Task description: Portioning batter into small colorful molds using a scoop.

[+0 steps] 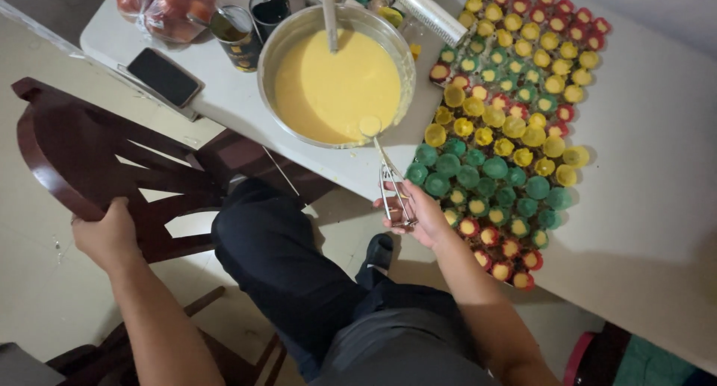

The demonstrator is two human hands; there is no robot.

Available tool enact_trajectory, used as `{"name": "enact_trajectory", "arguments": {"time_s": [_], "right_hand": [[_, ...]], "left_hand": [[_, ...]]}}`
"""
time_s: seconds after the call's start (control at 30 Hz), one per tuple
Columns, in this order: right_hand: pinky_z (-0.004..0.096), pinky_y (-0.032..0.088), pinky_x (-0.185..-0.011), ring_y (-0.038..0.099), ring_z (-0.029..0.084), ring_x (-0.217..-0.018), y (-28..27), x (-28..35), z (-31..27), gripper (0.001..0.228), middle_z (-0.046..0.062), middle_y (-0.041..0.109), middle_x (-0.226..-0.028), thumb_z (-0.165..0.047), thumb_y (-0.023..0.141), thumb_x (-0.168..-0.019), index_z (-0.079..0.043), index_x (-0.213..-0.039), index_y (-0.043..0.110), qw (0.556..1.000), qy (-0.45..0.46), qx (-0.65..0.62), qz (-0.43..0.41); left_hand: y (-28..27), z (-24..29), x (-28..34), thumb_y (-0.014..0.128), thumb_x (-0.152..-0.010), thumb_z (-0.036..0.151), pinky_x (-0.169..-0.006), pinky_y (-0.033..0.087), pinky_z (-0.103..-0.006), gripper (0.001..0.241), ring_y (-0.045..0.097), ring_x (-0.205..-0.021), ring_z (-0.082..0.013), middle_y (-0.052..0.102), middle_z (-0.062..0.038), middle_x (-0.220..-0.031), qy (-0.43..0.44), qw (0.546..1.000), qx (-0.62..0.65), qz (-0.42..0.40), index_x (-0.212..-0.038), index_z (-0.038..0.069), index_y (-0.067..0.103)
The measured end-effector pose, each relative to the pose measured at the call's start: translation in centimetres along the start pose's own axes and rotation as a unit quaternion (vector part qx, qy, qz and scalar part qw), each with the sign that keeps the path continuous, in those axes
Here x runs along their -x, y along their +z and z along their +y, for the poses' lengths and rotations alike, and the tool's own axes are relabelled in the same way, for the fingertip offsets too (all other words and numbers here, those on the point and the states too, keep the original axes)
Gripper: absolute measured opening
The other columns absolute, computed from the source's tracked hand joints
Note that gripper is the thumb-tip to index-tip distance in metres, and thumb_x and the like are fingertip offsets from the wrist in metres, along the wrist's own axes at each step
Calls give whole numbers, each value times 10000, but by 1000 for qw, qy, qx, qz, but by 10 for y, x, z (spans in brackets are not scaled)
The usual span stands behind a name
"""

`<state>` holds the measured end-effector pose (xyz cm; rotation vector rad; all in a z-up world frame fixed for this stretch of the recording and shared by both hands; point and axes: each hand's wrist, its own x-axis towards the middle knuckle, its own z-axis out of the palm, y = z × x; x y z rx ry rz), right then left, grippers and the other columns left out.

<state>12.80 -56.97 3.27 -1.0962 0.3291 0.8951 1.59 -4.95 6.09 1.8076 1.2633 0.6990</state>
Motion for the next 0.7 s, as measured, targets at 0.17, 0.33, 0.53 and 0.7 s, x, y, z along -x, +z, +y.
{"name": "enact_trajectory", "arguments": {"time_s": [0.17,0.33,0.53,0.7], "right_hand": [[275,384,-466,662,204,-682,-3,8,2,552,147,691,-1095,-519,294,-1071,-107,-1392,471,997,-22,-53,-44],[280,395,-468,657,205,-666,-12,32,3,555,154,687,-1078,-513,304,-1071,-92,-1390,474,997,-23,-57,-47],[312,424,-456,604,212,-616,-70,83,33,585,193,700,-1012,-505,340,-1091,-22,-1348,547,997,-66,-17,22],[283,381,-428,602,219,-604,-118,135,54,567,170,692,-993,-529,339,-1103,-32,-1290,539,990,-105,-88,-17]], "left_hand": [[0,-2,0,764,-823,149,-963,574,-361,444,749,-1040,-260,738,-162,-1172,15,1000,3,2,-1222,-14,662],[4,-34,-15,721,-844,88,-1012,581,-381,471,762,-1100,-273,746,-173,-1236,73,997,-13,-7,-1302,-12,669],[6,-54,-34,778,-801,40,-974,614,-367,487,768,-1107,-267,759,-148,-1232,89,993,75,-7,-1267,-17,647],[5,-63,-38,716,-845,-70,-996,676,-379,484,808,-1138,-296,780,-193,-1282,145,980,126,-57,-1326,-46,670]]}}
